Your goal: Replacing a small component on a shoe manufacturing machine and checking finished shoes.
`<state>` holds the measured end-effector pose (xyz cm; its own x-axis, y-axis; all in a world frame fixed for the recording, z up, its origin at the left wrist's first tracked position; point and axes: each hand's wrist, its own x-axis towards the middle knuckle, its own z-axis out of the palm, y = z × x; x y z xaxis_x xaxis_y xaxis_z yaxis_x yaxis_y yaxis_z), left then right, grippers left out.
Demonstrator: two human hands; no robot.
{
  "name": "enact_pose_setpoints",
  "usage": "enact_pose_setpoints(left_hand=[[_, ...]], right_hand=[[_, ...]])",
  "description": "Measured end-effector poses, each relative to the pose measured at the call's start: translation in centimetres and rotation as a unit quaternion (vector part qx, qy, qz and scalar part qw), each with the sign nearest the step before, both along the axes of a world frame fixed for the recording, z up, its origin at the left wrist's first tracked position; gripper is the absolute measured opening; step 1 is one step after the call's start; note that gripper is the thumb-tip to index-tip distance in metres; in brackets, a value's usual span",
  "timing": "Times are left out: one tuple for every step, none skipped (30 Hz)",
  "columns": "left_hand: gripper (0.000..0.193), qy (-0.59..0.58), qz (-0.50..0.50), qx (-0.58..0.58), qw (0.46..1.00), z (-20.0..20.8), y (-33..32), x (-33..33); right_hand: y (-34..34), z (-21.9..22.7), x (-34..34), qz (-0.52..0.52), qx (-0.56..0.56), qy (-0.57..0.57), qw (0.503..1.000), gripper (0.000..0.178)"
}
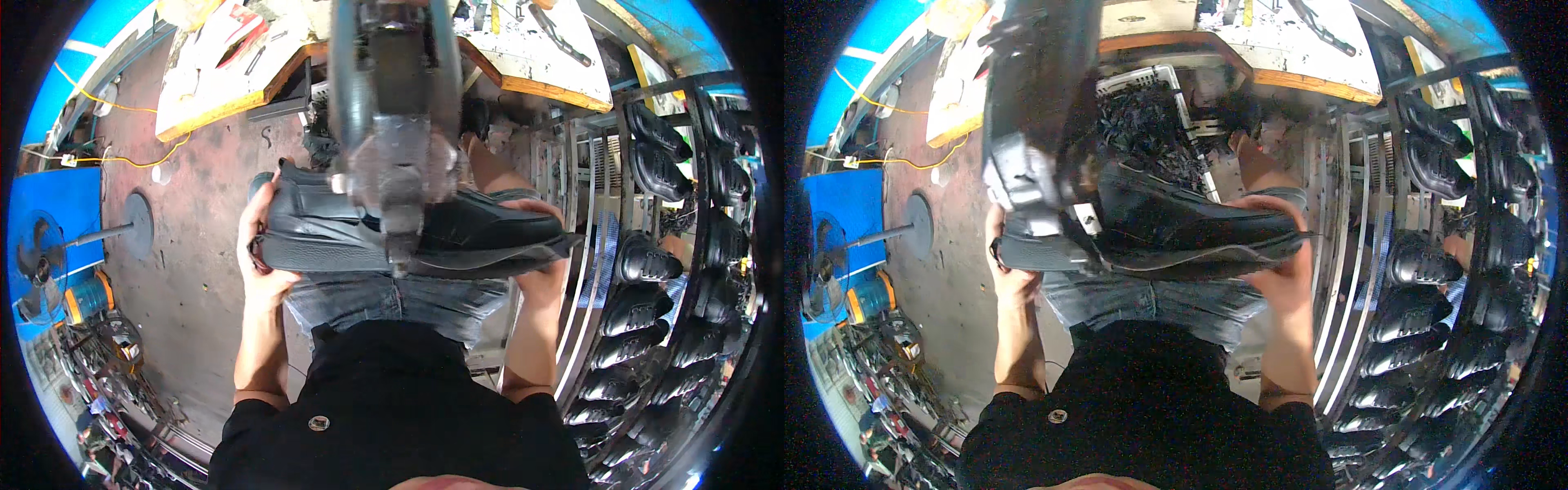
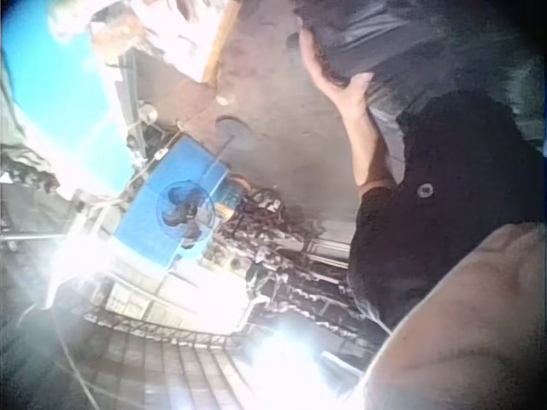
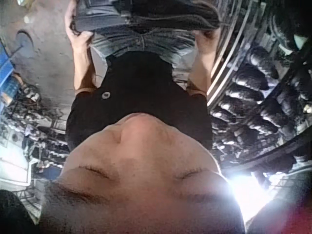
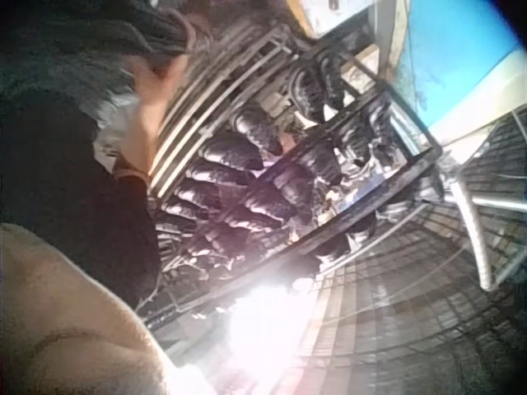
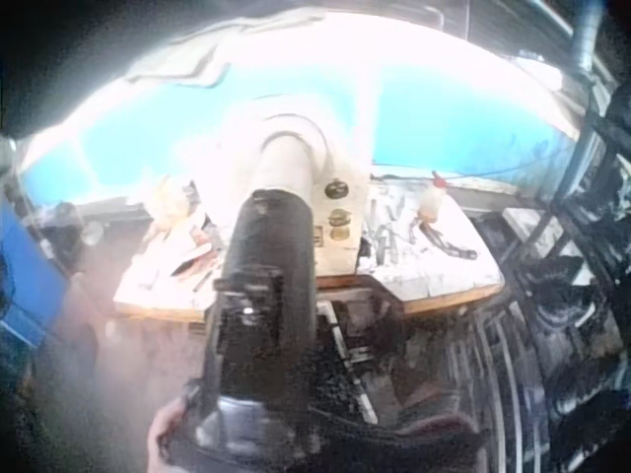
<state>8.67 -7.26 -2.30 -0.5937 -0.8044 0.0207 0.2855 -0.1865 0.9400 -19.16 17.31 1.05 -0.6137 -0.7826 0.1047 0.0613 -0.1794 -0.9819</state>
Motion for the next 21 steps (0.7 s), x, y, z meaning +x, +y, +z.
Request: enact_pose_setpoints(left_hand=[[0.12, 0.002, 0.003, 0.003, 1.0, -0.6, -0.9, 0.6], [0.116, 0.021, -0.01, -0.004, 1.0, -1.6, -1.9, 1.5], [0.114, 0.041, -0.02, -0.014, 0.999, -1.7, -2.4, 1.9], [0.114, 0.041, -0.015, -0.014, 0.999, -1.6, -2.6, 2.2], [0.112, 0.049, -0.013, 0.001, 0.999, -1.3, -2.7, 2.5], [0.11, 0.058, -0.013, 0.015, 0.998, -1.1, -3.0, 2.5], [0.107, 0.052, -0.006, -0.003, 0.999, -1.2, -3.2, 2.6], [0.107, 0.053, -0.005, -0.002, 0.999, -1.3, -3.5, 3.2], [0.104, 0.032, -0.008, -0.001, 0.999, -1.1, -3.9, 3.7], [0.102, 0.01, -0.013, 0.001, 1.0, -0.8, -4.1, 3.8], [0.1, -0.027, -0.016, -0.069, 0.997, -0.5, -4.2, 3.6], [0.1, -0.026, -0.019, -0.068, 0.997, -0.4, -4.4, 3.5], [0.099, -0.039, 0.0, -0.148, 0.988, -0.4, -4.5, 3.5], [0.097, -0.05, 0.019, -0.226, 0.973, -0.4, -4.6, 3.4], [0.102, -0.099, 0.041, -0.303, 0.947, 0.6, -4.2, 3.0], [0.102, -0.099, 0.037, -0.303, 0.947, 2.2, -3.8, 2.2], [0.103, -0.131, -0.007, -0.386, 0.913, 3.8, -3.2, 1.4], [0.105, -0.164, -0.05, -0.465, 0.868, 5.8, -2.5, 0.4], [0.105, -0.191, -0.082, -0.49, 0.847, 7.8, -1.7, -0.9], [0.104, -0.217, -0.114, -0.512, 0.823, 9.3, -0.7, -2.3], [0.102, -0.229, -0.129, -0.506, 0.822, 10.0, 0.2, -3.5]], right_hand=[[-0.7, -0.1, 0.5, 0.009, -0.017, -0.047, 0.999, 0.083], [-1.2, 0.0, 0.7, 0.012, -0.014, -0.046, 0.999, 0.083], [-1.7, 0.1, 1.0, 0.04, -0.021, -0.068, 0.997, 0.081], [-2.3, 0.1, 1.3, 0.068, -0.028, -0.09, 0.993, 0.08], [-2.8, -0.2, 1.5, 0.086, -0.048, -0.089, 0.991, 0.077], [-3.0, -0.2, 1.9, 0.089, -0.048, -0.087, 0.991, 0.077], [-3.2, -0.3, 2.2, 0.092, -0.018, -0.066, 0.993, 0.076], [-3.5, -0.3, 2.6, 0.094, 0.012, -0.045, 0.994, 0.076], [-4.1, 0.0, 3.3, 0.095, -0.005, -0.065, 0.993, 0.076], [-4.5, -0.1, 3.7, 0.094, -0.006, -0.066, 0.993, 0.076], [-4.7, -0.3, 4.0, 0.092, -0.008, -0.065, 0.994, 0.075], [-5.0, -0.5, 4.3, 0.088, -0.01, -0.061, 0.994, 0.073], [-5.4, -0.3, 4.3, 0.083, -0.009, -0.061, 0.995, 0.073], [-5.7, 0.1, 4.3, 0.083, 0.012, 0.006, 0.996, 0.071], [-6.1, 0.4, 4.3, 0.085, 0.033, 0.071, 0.993, 0.069], [-6.3, 0.8, 4.4, 0.082, 0.033, 0.07, 0.994, 0.069], [-6.4, 1.2, 4.6, 0.084, 0.046, 0.089, 0.991, 0.067], [-6.4, 1.9, 4.7, 0.087, 0.057, 0.105, 0.989, 0.066], [-6.6, 2.6, 4.7, 0.087, 0.056, 0.103, 0.989, 0.066], [-6.7, 3.4, 4.8, 0.09, 0.099, 0.147, 0.98, 0.066], [-6.9, 4.0, 4.9, 0.094, 0.14, 0.19, 0.967, 0.066]])
